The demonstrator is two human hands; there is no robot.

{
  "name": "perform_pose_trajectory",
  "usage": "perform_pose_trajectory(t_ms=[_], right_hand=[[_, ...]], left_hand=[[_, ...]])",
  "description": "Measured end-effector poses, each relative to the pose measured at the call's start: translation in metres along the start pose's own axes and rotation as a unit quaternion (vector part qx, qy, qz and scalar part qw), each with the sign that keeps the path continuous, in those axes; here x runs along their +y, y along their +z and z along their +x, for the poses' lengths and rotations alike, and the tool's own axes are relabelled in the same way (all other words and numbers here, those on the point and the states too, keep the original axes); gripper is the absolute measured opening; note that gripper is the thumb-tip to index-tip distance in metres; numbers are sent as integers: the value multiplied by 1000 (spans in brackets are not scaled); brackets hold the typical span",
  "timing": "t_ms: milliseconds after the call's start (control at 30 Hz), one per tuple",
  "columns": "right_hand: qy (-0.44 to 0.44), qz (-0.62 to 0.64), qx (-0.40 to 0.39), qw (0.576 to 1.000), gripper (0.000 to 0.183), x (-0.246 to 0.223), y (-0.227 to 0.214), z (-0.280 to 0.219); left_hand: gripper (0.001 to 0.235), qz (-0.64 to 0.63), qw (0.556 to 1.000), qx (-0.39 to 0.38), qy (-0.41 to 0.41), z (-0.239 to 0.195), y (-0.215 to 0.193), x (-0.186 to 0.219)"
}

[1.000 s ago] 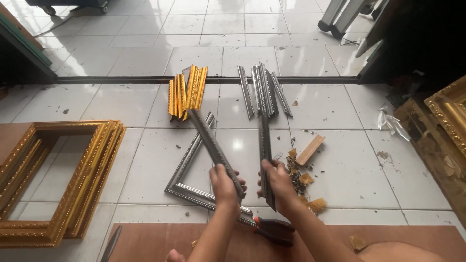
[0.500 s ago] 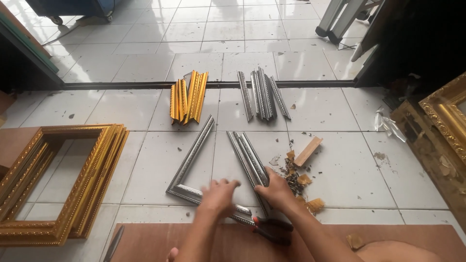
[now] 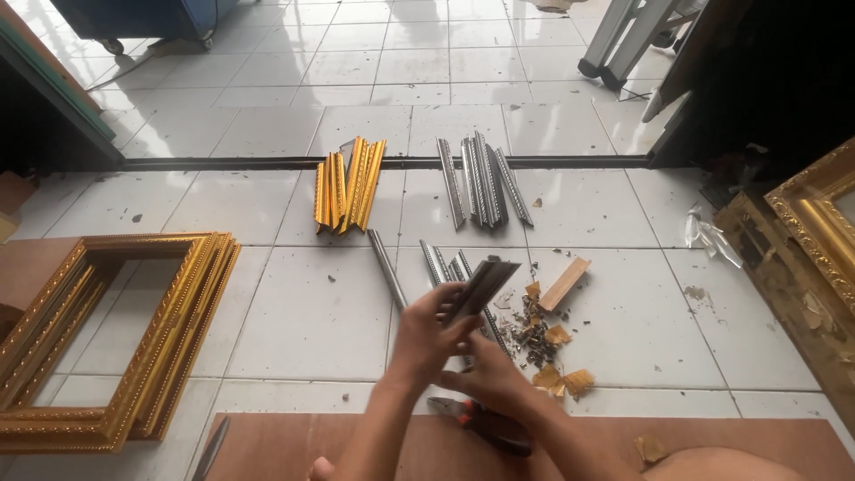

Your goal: The person uses pliers to remove staples from gold and silver frame pieces, then assembles a black frame by pressing the corners together. The person also handles silver frame pieces and places them on the floor.

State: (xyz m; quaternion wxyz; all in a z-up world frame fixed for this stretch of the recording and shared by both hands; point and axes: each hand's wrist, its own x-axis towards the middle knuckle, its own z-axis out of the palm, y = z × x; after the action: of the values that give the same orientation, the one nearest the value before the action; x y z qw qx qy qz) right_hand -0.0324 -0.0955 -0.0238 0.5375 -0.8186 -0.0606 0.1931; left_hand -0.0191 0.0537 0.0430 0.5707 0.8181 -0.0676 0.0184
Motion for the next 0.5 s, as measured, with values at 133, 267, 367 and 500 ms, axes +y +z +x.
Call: perform_pose_trajectory(t_ms=[133, 267, 367, 500], right_hand=[[61, 139, 133, 979, 55, -14, 5, 1], [4, 393, 180, 902, 48, 1, -16, 11], [11, 565, 182, 805, 47, 0, -17, 13], [25, 604, 163, 780, 53, -12, -6, 14]], left_hand=[[66, -32, 999, 7, -19, -5, 8, -2], [78, -96, 921, 288, -245, 6, 9, -59], [87, -335, 817, 261, -388, 1, 15, -45], [76, -571, 733, 231, -289, -3, 47, -31]])
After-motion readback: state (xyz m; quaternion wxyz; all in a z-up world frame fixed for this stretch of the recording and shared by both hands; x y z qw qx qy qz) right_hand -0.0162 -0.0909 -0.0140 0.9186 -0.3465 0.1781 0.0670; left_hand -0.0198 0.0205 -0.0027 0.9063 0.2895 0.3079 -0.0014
